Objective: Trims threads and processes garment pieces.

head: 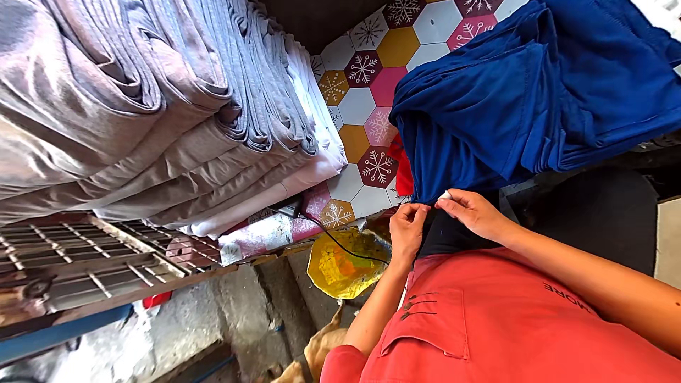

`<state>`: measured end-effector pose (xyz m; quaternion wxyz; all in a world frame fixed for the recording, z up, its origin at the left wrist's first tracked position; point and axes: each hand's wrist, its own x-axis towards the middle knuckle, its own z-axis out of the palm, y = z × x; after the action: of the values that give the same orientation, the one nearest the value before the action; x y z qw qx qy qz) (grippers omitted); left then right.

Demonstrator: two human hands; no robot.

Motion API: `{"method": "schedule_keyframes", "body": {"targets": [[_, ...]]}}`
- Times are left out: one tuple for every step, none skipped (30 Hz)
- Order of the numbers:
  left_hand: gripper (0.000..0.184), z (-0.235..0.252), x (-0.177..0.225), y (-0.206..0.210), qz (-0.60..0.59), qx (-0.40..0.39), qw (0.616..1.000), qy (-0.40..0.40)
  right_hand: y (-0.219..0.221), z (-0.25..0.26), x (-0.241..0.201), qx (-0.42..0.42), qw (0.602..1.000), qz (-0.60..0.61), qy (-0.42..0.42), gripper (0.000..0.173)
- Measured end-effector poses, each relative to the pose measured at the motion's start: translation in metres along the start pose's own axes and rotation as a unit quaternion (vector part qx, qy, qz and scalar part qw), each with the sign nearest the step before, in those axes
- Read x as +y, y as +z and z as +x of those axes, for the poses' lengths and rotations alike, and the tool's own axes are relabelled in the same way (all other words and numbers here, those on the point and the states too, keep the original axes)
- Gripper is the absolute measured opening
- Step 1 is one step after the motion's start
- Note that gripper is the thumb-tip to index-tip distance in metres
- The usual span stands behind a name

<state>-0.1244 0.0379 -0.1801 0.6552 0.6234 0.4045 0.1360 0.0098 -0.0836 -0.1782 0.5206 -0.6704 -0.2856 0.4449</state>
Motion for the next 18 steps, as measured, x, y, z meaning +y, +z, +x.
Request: {"method": "schedule_keyframes", "body": {"targets": [[0.012,-0.002,-0.001,-0.002,0.014,0.0,1.0,0.02,-0.005,0.001,0.0,-0.019,1.0,0.008,0.014,0.026],[0.013,-0.004,-0.001,-0.003,0.02,0.002,0.999,0.032,-0.008,0.001,0.0,-0.038,0.999,0.007,0.028,0.028],[0.014,-0.005,-0.001,-0.004,0.021,0.006,0.999,0.038,-0.01,0.001,0.0,-0.054,0.998,0.002,0.043,0.029],[0.014,-0.006,0.0,-0.004,0.02,0.008,0.999,0.042,-0.011,0.001,-0.001,-0.066,0.996,0.0,0.057,0.029],[0.015,-0.007,0.001,-0.004,0.017,0.009,0.999,0.047,-0.01,0.002,-0.001,-0.075,0.995,0.002,0.068,0.03],[0.014,-0.008,0.002,-0.003,0.015,0.01,0.998,0.053,-0.009,0.003,-0.001,-0.084,0.993,0.008,0.082,0.03],[0.014,-0.009,0.002,-0.003,0.014,0.012,0.998,0.058,-0.008,0.005,-0.003,-0.09,0.991,0.021,0.094,0.031],[0.014,-0.009,0.002,-0.002,0.016,0.014,0.998,0.063,-0.007,0.006,-0.006,-0.094,0.989,0.039,0.109,0.031],[0.014,-0.009,0.002,-0.002,0.018,0.015,0.998,0.066,-0.007,0.007,-0.009,-0.097,0.986,0.058,0.121,0.032],[0.014,-0.009,0.002,-0.002,0.02,0.016,0.997,0.067,-0.006,0.008,-0.012,-0.099,0.984,0.075,0.129,0.033],[0.014,-0.009,0.002,-0.002,0.023,0.018,0.997,0.068,-0.006,0.009,-0.014,-0.102,0.982,0.085,0.134,0.033],[0.013,-0.009,0.002,-0.002,0.028,0.019,0.997,0.068,-0.007,0.01,-0.015,-0.106,0.98,0.089,0.14,0.033],[0.013,-0.009,0.002,-0.002,0.032,0.019,0.997,0.069,-0.008,0.01,-0.016,-0.111,0.979,0.089,0.146,0.034],[0.013,-0.009,0.003,-0.002,0.034,0.019,0.997,0.07,-0.01,0.011,-0.017,-0.118,0.978,0.086,0.152,0.034],[0.013,-0.009,0.003,-0.003,0.035,0.018,0.997,0.07,-0.011,0.011,-0.018,-0.125,0.976,0.081,0.158,0.035],[0.013,-0.009,0.004,-0.003,0.035,0.017,0.997,0.07,-0.013,0.01,-0.019,-0.128,0.975,0.078,0.163,0.036],[0.013,-0.009,0.005,-0.003,0.035,0.016,0.997,0.071,-0.013,0.01,-0.02,-0.128,0.975,0.078,0.166,0.036],[0.014,-0.01,0.006,-0.003,0.034,0.014,0.997,0.072,-0.013,0.011,-0.021,-0.125,0.975,0.081,0.167,0.036]]}}
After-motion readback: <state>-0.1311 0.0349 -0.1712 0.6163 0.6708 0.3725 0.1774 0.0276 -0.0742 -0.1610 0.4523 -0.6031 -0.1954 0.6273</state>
